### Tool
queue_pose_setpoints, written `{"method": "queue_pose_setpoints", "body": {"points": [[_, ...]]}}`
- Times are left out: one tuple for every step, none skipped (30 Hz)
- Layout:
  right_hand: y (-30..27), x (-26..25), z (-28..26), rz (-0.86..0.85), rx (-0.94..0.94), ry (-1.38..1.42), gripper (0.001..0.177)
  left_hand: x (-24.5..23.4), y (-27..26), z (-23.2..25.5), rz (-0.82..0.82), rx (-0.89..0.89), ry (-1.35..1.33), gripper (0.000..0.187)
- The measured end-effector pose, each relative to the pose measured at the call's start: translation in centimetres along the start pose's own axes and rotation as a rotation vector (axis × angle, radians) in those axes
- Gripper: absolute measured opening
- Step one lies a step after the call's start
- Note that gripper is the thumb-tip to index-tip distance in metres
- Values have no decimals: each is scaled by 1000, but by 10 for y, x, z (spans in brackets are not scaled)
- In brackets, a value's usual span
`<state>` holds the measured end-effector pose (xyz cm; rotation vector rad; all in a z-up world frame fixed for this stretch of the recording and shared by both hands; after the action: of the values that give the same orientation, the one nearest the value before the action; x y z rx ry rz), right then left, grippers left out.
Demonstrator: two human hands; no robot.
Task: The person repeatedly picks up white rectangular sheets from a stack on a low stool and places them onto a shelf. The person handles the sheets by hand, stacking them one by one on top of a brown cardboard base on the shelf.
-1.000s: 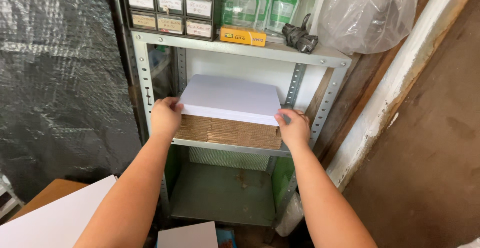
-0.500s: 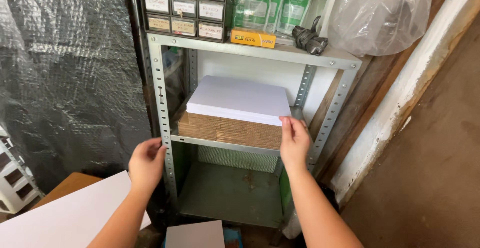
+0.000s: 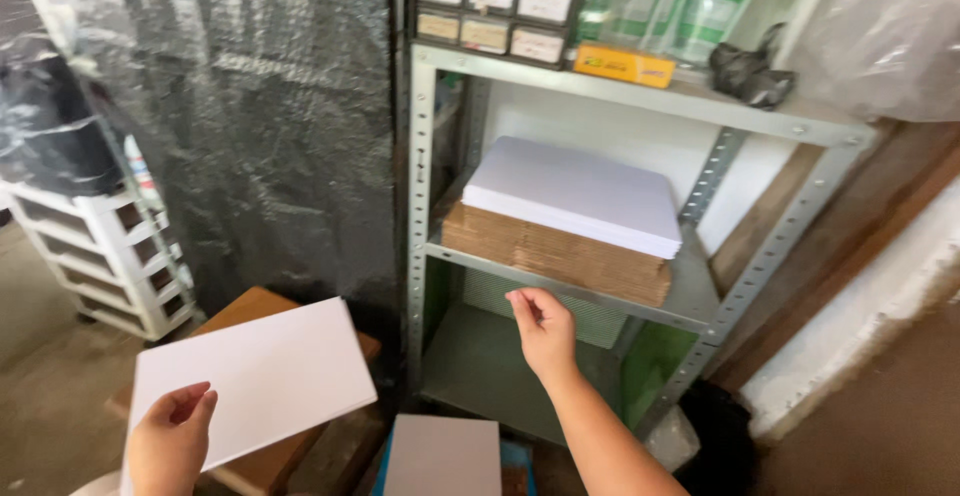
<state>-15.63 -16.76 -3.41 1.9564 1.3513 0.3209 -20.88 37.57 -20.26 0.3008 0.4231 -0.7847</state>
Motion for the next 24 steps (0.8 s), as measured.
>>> {"method": "queue_pose_setpoints", "body": {"points": [[-5, 15, 2, -16, 6, 11, 18, -8, -3, -10, 12, -14, 9, 24], [-10, 30, 5, -45, 22, 30, 18, -18, -7, -21, 45, -23, 70, 26], [-17, 46, 8, -71, 39, 48, 18, -27, -10, -30, 75, -30, 132, 29], [-22, 60, 11, -85, 45, 58, 18, -34, -16, -36, 84, -43, 141, 29], [-29, 75, 14, -112, 74, 59, 16, -42, -23, -39, 114, -22, 114, 29], [-35, 90, 18, -138, 103, 60, 15, -50, -30, -41, 144, -2, 86, 29], [-42, 101, 17, -152, 110, 67, 15, -52, -34, -46, 151, -14, 96, 29], [-48, 114, 17, -189, 121, 33, 16, -56, -37, -51, 162, -35, 88, 28], [-56, 127, 17, -229, 131, -2, 16, -60, -42, -58, 174, -59, 82, 27], [-63, 141, 28, -246, 139, 4, 16, -64, -42, -60, 181, -74, 92, 27], [-71, 154, 39, -259, 123, -21, 17, -66, -44, -64, 162, -101, 87, 28], [-79, 168, 49, -271, 107, -45, 17, -69, -44, -69, 144, -127, 82, 29], [-86, 177, 52, -294, 114, -39, 17, -73, -45, -71, 152, -148, 92, 29], [-92, 185, 55, -297, 109, -57, 14, -77, -45, -73, 153, -158, 91, 29], [-99, 192, 57, -301, 102, -76, 10, -81, -46, -75, 154, -169, 89, 29], [-104, 198, 60, -326, 108, -71, 10, -81, -44, -82, 163, -192, 98, 29], [-110, 203, 66, -332, 149, -123, 9, -82, -41, -86, 179, -161, 84, 28], [-115, 208, 72, -337, 189, -176, 8, -82, -38, -90, 196, -129, 71, 28], [-123, 216, 82, -359, 194, -171, 8, -81, -38, -99, 204, -148, 82, 28], [-130, 221, 96, -334, 246, -183, 8, -79, -38, -106, 222, -137, 16, 30], [-137, 224, 109, -305, 298, -198, 12, -78, -37, -111, 238, -124, -49, 32], [-143, 227, 102, -325, 305, -195, 12, -78, -37, -113, 244, -141, -37, 32], [-150, 228, 98, -331, 357, -167, 17, -76, -37, -114, 231, -150, -85, 33], [-156, 228, 94, -336, 408, -139, 23, -74, -36, -116, 220, -159, -133, 34]]}}
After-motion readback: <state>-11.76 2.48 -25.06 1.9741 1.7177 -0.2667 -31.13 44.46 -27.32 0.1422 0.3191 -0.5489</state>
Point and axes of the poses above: each hand's wrist, its own y-axis towards the middle knuckle, its own x-axis out of the palm, z = x × y, the point moved 7 cm from there along y, towards the middle knuckle, and after that the axes turned 4 degrees about -x, right-handed, at the moved point
